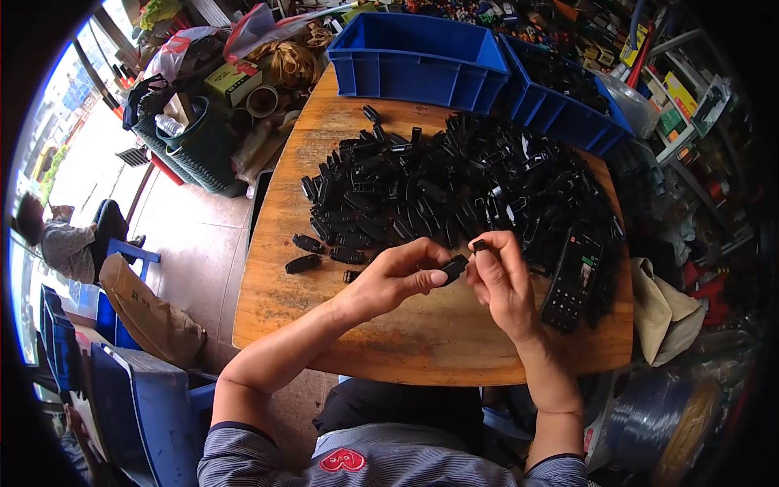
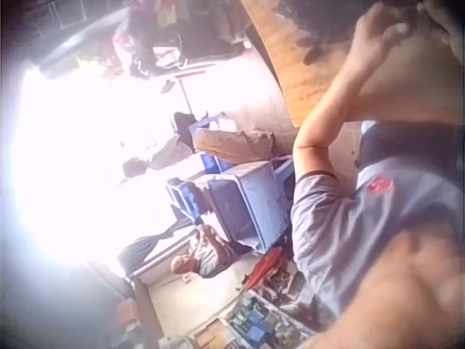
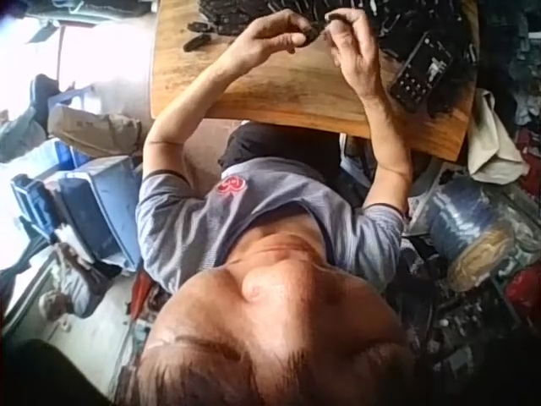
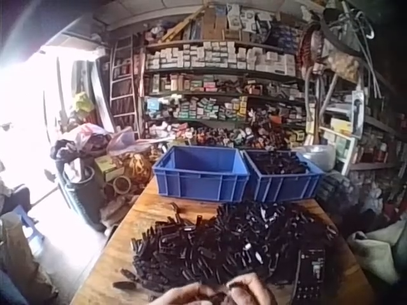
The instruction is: Inspecting and sorting small black plastic hardware parts at a workbench using a handheld scanner.
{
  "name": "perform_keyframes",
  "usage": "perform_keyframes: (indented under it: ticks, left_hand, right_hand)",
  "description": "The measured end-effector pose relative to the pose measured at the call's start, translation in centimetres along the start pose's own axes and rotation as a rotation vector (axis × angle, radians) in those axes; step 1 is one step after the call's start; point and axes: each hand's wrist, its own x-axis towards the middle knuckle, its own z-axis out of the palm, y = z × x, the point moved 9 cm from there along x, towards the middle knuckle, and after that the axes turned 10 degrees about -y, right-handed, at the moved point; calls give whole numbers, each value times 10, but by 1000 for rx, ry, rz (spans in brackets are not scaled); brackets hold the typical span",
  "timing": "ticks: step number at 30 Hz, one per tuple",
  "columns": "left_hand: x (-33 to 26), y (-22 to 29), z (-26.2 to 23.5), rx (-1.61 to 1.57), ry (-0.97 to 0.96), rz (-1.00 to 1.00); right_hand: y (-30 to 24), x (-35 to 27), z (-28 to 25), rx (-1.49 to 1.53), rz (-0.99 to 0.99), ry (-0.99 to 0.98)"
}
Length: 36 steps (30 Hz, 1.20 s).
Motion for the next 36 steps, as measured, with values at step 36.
perform_keyframes:
  ticks: [36]
  left_hand:
    - [-6, 28, 11, 468, -43, 141]
  right_hand:
    - [-11, 1, 17, -490, -177, -119]
